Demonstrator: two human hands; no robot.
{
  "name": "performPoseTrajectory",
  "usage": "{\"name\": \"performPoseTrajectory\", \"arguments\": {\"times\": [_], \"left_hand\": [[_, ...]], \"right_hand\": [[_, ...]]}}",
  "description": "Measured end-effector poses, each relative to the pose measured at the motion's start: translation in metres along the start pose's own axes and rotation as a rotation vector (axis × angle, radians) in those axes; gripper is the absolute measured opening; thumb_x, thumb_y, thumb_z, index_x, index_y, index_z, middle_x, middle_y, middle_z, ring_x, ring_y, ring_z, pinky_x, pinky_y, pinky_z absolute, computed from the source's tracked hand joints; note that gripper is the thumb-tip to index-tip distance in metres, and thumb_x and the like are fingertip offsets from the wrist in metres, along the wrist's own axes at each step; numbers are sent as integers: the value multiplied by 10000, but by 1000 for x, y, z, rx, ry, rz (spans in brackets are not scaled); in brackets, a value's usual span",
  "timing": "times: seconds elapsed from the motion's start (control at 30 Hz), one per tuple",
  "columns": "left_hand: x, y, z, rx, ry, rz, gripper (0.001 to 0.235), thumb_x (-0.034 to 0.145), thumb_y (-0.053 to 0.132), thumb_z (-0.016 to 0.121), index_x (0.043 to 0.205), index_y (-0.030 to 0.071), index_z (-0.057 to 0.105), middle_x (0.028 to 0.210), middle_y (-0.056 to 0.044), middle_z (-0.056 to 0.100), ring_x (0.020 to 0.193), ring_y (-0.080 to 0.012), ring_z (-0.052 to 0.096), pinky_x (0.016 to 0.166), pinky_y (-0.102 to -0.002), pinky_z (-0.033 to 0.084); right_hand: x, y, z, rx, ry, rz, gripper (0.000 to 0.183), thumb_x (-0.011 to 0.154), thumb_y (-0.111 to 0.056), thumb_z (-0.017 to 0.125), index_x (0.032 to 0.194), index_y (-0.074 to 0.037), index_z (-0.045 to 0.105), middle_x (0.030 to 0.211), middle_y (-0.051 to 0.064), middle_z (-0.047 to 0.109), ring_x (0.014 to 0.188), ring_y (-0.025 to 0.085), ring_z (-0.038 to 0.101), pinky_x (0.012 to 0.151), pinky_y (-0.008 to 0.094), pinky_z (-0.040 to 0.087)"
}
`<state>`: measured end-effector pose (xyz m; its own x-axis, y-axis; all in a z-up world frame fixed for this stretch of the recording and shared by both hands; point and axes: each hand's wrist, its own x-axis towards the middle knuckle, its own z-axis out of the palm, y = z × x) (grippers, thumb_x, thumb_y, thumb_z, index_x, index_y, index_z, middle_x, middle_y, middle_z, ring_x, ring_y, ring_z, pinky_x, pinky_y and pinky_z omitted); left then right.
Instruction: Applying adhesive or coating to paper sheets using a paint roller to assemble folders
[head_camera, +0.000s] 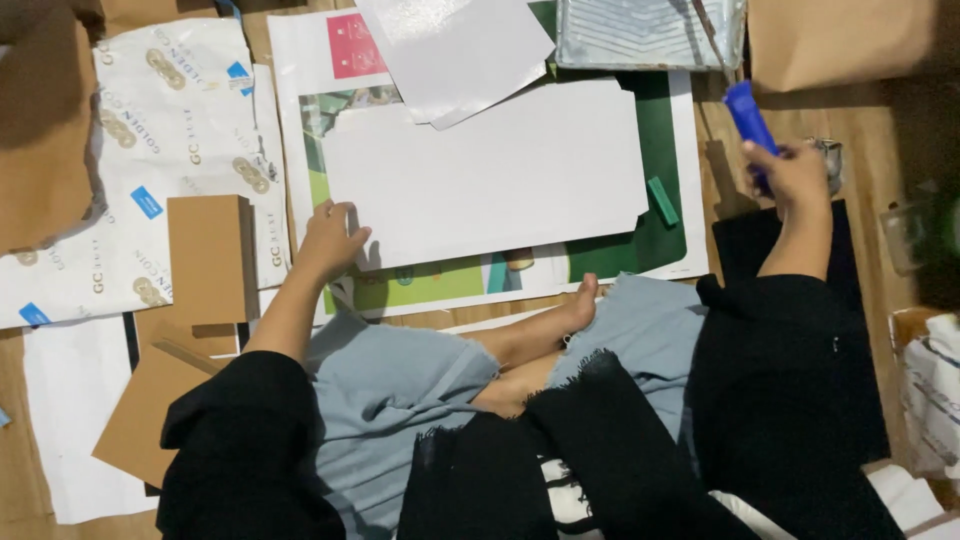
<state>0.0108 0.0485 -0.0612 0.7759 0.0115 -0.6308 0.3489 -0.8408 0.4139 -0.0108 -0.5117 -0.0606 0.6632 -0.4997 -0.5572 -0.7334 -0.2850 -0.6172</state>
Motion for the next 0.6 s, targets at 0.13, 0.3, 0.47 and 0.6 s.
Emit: {"name": "performPoseTrajectory", "arguments": {"times": [0.13, 0.3, 0.47, 0.6], "left_hand": [[2, 1, 3, 24, 8, 1, 526, 912, 305, 470, 1379, 95, 348, 1498, -188, 163, 1375, -354, 198, 1061, -522, 270], [2, 4, 5, 16, -1, -16, 531, 918, 302, 468, 1391, 101, 336, 1501, -181, 138, 1388, -337, 163, 1046, -511, 298], [12, -3, 11, 50, 12, 2, 535, 904, 325, 478, 1377, 108, 352, 1487, -212, 135, 1391, -352, 124, 1046, -530, 283], [13, -6, 14, 80, 23, 19, 557, 883, 308, 508, 1376, 103, 349, 1485, -220, 147, 1377, -370, 162, 1049, -526, 273]], "right_hand": [[17, -2, -19, 378, 319, -426, 316, 938, -302, 763, 945, -119, 505, 806, 58, 642, 556, 89, 606, 420, 210, 472], [2, -2, -30, 694, 625, -939, 378, 989, -201, 792, 1155, -86, 473, 946, 215, 590, 704, 283, 636, 503, 326, 515], [-91, -64, 18, 202, 424, -1294, 398, 1066, -48, 588, 1328, -135, 301, 1182, 196, 512, 1106, 364, 524, 1040, 512, 415], [-106, -112, 54, -226, 359, -1362, 245, 931, -82, 556, 1168, -23, 575, 1032, 213, 606, 879, 295, 577, 749, 366, 477]]}}
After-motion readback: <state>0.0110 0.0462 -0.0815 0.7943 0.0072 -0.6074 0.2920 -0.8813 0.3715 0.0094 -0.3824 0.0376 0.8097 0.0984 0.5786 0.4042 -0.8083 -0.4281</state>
